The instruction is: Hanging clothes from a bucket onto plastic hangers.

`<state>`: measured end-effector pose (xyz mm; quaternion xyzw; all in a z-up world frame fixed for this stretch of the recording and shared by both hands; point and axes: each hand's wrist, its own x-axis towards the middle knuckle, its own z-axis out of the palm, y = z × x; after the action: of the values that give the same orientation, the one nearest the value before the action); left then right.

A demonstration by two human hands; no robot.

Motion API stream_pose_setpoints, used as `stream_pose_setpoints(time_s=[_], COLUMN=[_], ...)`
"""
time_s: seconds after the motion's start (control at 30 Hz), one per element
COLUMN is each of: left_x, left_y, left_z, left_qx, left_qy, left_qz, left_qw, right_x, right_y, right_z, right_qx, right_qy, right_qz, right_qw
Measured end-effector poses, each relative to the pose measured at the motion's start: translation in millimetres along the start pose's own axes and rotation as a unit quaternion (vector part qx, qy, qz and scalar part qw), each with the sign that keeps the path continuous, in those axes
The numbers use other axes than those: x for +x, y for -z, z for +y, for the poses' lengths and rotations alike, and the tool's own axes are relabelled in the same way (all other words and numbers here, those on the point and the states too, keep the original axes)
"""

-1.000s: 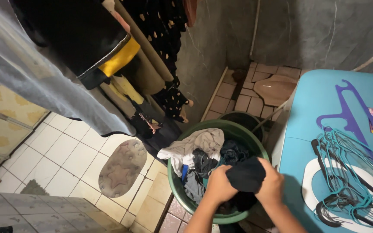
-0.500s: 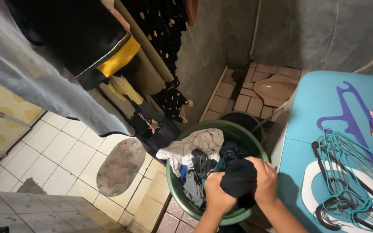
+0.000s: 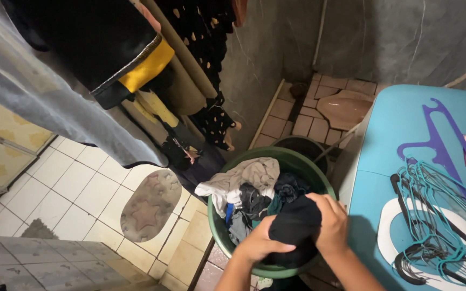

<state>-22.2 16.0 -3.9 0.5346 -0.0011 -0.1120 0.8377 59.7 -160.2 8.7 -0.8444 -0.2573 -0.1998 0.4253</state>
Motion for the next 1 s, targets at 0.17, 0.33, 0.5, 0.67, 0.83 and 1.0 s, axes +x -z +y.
stream_pose_setpoints(time_s=[0.17,0.33,0.5,0.67,0.83,1.0], left_x=[5,19,28,20,4,3], left_y=[-9,-11,-7,-1,22,18], left_z=[28,-4,-21,1,1,-10], left_qx=[0.200,0.453,0.483,0.399,0.122,-0.142], left_qy=[0.009,-0.037,-0.279,-0.196,-0.011,0.005], left_qz=[0.060,0.358,0.487,0.313,-0.013,-0.019], left_qw=[0.978,0.816,0.672,0.839,0.992,0.990], right_x=[-1,-11,-51,-71,-32,15], right_y=[-3,-7,-27,-12,5,-4], right_z=[19,25,53,111,105,75], right_qx=[0.062,0.215,0.384,0.620,0.615,0.478], right_qy=[-0.148,-0.212,-0.205,-0.415,-0.394,-0.269], right_qz=[-0.165,-0.283,-0.259,-0.276,-0.400,-0.380], right_qw=[0.973,0.910,0.862,0.606,0.553,0.745])
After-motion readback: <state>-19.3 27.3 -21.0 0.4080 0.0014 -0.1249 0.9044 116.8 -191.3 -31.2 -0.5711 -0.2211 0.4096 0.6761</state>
